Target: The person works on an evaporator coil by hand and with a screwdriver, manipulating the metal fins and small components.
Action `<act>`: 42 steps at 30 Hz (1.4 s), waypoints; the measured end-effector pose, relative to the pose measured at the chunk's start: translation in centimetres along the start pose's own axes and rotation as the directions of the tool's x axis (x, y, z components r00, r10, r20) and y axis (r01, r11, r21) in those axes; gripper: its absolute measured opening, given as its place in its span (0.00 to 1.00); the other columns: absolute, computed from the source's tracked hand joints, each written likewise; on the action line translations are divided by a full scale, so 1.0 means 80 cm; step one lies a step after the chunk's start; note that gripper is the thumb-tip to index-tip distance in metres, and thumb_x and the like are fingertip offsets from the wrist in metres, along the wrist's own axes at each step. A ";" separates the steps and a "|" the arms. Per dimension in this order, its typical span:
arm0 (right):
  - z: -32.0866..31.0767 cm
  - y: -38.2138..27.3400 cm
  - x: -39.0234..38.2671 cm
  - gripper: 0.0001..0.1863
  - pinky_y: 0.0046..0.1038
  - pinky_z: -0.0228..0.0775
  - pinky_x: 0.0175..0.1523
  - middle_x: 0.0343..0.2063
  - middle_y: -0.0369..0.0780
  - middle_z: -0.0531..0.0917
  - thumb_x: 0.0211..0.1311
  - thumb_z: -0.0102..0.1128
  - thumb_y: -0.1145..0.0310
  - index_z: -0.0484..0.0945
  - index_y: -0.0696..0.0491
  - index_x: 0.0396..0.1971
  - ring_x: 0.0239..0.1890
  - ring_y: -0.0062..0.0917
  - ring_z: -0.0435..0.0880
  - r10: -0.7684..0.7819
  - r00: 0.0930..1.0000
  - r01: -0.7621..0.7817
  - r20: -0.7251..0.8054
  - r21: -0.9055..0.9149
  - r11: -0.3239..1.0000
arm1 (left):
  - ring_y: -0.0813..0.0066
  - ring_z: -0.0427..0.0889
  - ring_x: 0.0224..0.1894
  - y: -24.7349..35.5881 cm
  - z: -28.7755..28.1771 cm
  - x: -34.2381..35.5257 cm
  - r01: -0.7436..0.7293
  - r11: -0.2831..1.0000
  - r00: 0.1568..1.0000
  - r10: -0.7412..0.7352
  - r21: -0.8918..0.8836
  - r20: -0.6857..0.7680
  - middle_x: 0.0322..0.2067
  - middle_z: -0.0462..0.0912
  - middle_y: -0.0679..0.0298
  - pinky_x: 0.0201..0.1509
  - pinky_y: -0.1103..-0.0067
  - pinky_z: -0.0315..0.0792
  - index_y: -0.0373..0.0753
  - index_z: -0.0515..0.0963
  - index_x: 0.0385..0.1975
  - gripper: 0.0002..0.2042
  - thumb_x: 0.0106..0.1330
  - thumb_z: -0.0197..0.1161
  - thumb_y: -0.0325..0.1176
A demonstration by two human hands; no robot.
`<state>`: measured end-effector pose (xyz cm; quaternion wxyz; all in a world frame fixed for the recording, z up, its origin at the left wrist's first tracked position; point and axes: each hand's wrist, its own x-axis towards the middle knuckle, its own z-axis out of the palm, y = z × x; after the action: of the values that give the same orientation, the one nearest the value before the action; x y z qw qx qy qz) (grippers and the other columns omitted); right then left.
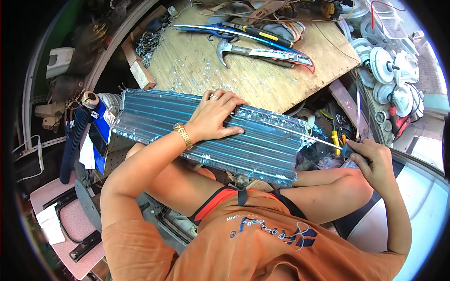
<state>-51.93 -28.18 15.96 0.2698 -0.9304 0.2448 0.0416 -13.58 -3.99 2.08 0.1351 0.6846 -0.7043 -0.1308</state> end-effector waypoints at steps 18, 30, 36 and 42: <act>-0.013 -0.046 0.027 0.29 0.36 0.70 0.29 0.30 0.36 0.78 0.52 0.77 0.63 0.88 0.48 0.58 0.27 0.31 0.79 -0.253 0.961 0.273 0.108 -0.474 0.837 | 0.56 0.75 0.60 -0.002 -0.002 0.002 0.057 0.996 0.995 -0.051 -0.070 0.086 0.56 0.80 0.60 0.65 0.60 0.63 0.49 0.77 0.66 0.40 0.57 0.73 0.66; -0.027 0.013 -0.004 0.25 0.37 0.65 0.31 0.23 0.44 0.75 0.51 0.74 0.75 0.90 0.54 0.54 0.23 0.38 0.75 0.018 0.999 -0.018 0.027 0.004 1.000 | 0.58 0.77 0.57 0.000 -0.001 0.001 -0.005 1.000 1.000 0.005 0.022 -0.008 0.53 0.81 0.63 0.63 0.62 0.65 0.50 0.77 0.64 0.37 0.59 0.72 0.65; -0.035 0.009 0.016 0.24 0.38 0.66 0.31 0.23 0.44 0.76 0.51 0.74 0.74 0.90 0.54 0.52 0.23 0.38 0.76 0.004 0.994 0.002 0.107 -0.056 0.998 | 0.58 0.77 0.58 -0.002 0.002 0.000 -0.002 1.000 1.000 0.002 0.006 -0.003 0.54 0.81 0.63 0.63 0.61 0.64 0.50 0.77 0.64 0.37 0.59 0.71 0.66; -0.051 0.003 0.029 0.24 0.38 0.66 0.32 0.23 0.44 0.77 0.51 0.74 0.74 0.90 0.54 0.52 0.24 0.39 0.77 0.039 0.990 -0.035 0.138 -0.038 0.999 | 0.56 0.75 0.61 -0.008 0.003 0.001 0.020 0.999 0.998 -0.018 -0.036 0.057 0.56 0.80 0.59 0.64 0.61 0.64 0.50 0.76 0.67 0.42 0.57 0.72 0.68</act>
<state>-50.22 -31.49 18.83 0.2690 -0.9251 0.2419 0.1154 -13.10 -4.10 1.65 0.1263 0.6845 -0.6989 -0.1641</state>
